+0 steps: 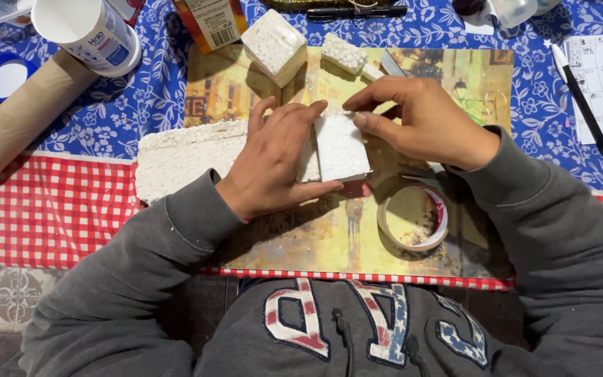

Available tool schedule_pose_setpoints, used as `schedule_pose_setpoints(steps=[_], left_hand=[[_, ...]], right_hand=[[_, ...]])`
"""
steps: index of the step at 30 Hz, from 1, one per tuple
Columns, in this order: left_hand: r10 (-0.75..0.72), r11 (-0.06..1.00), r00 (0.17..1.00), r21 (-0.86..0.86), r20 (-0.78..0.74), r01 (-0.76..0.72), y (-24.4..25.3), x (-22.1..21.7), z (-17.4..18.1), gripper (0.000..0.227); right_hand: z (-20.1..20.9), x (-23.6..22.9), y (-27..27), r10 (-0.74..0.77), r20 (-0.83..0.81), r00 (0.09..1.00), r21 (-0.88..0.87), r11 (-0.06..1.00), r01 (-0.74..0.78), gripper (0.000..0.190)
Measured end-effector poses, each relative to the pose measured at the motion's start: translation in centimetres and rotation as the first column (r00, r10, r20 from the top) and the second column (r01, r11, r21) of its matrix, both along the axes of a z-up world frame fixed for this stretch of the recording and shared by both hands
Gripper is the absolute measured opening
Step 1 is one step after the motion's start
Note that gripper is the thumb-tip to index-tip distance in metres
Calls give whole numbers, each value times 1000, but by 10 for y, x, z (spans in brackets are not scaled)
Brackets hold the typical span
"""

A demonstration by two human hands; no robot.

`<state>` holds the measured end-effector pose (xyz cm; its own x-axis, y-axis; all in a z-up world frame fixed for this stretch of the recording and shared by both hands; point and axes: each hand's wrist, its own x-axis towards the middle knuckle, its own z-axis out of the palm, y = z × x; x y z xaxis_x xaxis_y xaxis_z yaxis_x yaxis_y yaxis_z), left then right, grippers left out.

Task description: The person is cutting, shaping, and taping together pieces of styrofoam to create a structure.

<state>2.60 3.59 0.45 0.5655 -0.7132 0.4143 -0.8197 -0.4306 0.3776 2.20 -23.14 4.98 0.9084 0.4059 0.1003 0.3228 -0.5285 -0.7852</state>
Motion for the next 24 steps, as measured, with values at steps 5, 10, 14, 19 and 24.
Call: schedule_pose_setpoints(steps=[5,10,14,19,24], left_hand=[[3,999,1000,39,27,-4,1,2,-5,104],[18,995,996,-95,89,-10,6,3,20,116],[191,981,969,-48,154,-186,37,29,16,101],[205,976,972,51,116,-212,43,87,18,101],[141,990,978,-40,156,-137,24,128,-19,112]], right_hand=[[11,-4,-1,360,152,920,-210,922,-326,94],[24,-10,-5,290,229,929,-391,902,-185,82],[48,2,-49,62,247,967,-527,846,80,84],[15,23,-72,-27,256,966,-618,764,185,88],[29,14,-66,91,471,877,-523,830,195,82]])
